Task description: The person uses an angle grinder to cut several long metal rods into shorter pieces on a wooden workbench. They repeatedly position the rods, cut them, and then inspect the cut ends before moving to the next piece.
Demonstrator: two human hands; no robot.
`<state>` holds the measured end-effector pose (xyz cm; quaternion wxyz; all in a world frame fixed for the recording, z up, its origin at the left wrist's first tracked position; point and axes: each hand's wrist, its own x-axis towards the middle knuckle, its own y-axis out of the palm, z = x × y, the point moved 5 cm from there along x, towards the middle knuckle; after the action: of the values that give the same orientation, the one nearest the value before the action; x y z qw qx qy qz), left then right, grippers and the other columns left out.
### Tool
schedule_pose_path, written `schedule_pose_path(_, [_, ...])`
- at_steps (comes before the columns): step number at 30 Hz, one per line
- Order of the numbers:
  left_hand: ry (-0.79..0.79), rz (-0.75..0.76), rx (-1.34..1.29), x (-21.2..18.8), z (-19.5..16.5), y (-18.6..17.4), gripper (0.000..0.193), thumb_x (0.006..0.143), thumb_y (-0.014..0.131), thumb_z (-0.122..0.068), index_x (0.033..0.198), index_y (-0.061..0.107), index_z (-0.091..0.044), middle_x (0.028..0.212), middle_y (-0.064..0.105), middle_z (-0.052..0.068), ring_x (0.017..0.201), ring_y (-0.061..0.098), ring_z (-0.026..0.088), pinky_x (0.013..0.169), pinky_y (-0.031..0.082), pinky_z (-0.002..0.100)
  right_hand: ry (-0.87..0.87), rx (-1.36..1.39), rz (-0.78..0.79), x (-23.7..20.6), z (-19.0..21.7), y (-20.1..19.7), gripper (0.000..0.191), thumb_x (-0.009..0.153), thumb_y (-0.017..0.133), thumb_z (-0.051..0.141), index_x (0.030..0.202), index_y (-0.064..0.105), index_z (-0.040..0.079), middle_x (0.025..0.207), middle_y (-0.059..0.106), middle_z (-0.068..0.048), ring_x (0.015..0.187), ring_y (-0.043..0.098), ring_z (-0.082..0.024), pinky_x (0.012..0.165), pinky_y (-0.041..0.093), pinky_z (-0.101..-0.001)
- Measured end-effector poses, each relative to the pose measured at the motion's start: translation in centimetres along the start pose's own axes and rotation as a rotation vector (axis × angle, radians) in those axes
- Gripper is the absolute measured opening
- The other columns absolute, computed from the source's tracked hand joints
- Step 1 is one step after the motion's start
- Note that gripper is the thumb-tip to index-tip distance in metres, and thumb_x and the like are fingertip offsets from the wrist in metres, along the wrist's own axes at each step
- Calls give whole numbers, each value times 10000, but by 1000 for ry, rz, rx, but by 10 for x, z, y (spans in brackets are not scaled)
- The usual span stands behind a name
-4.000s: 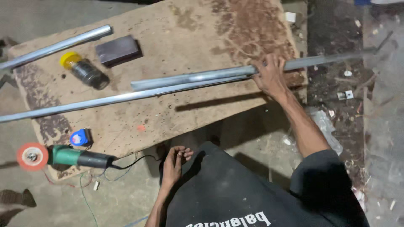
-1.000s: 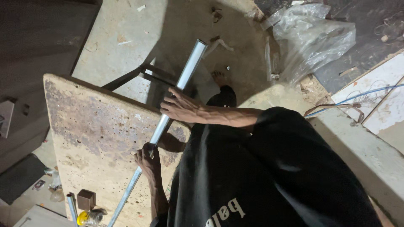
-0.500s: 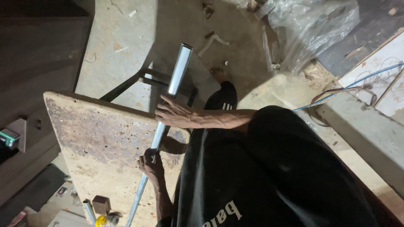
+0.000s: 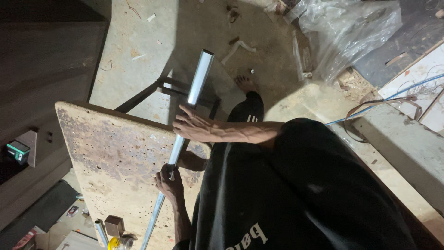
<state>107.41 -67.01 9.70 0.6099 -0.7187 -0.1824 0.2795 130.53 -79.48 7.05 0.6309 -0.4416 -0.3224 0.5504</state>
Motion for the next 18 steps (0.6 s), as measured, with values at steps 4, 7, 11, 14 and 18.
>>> schedule_pose_path(4, [12, -6, -3, 0, -1, 1, 353, 897, 788, -245, 1215, 693, -124, 955, 628, 64, 976, 584, 314, 872, 432, 519, -4, 15, -12, -2, -3, -3, 496, 939, 650, 163, 1419, 554, 242, 1365, 557, -56, 1381, 477, -274, 1219, 163, -696])
schedule_pose_path(7, [11, -21, 0, 2, -1, 0, 346, 893, 790, -241, 1207, 701, -125, 970, 632, 73, 988, 582, 326, 858, 434, 524, -16, 52, -15, -3, -5, -7, 479, 955, 650, 173, 1422, 563, 228, 1365, 563, -58, 1386, 482, -276, 1229, 159, -694])
schedule_pose_path(11, [43, -38, -5, 1, -2, -1, 337, 904, 788, -227, 1211, 698, -119, 999, 633, 89, 1009, 578, 352, 882, 442, 536, -48, -21, 109, -2, -3, -1, 503, 985, 643, 157, 1476, 539, 202, 1297, 588, -55, 1354, 515, -262, 1237, 167, -688])
schedule_pose_path(14, [-29, 8, -45, 0, 0, 0, 269, 904, 773, -215, 1158, 711, -154, 954, 642, 62, 978, 588, 328, 876, 453, 522, 2, 37, -10, 1, -3, -4, 440, 984, 668, 226, 1414, 580, 198, 1383, 566, -40, 1441, 463, -255, 1277, 132, -692])
schedule_pose_path(18, [46, -40, -6, 1, -3, -1, 300, 889, 783, -188, 1170, 703, -119, 983, 651, 89, 996, 590, 352, 851, 440, 528, -26, 159, -146, 6, 5, -5, 522, 917, 657, 315, 1423, 544, 253, 1428, 521, -110, 1404, 440, -310, 1199, 118, -706])
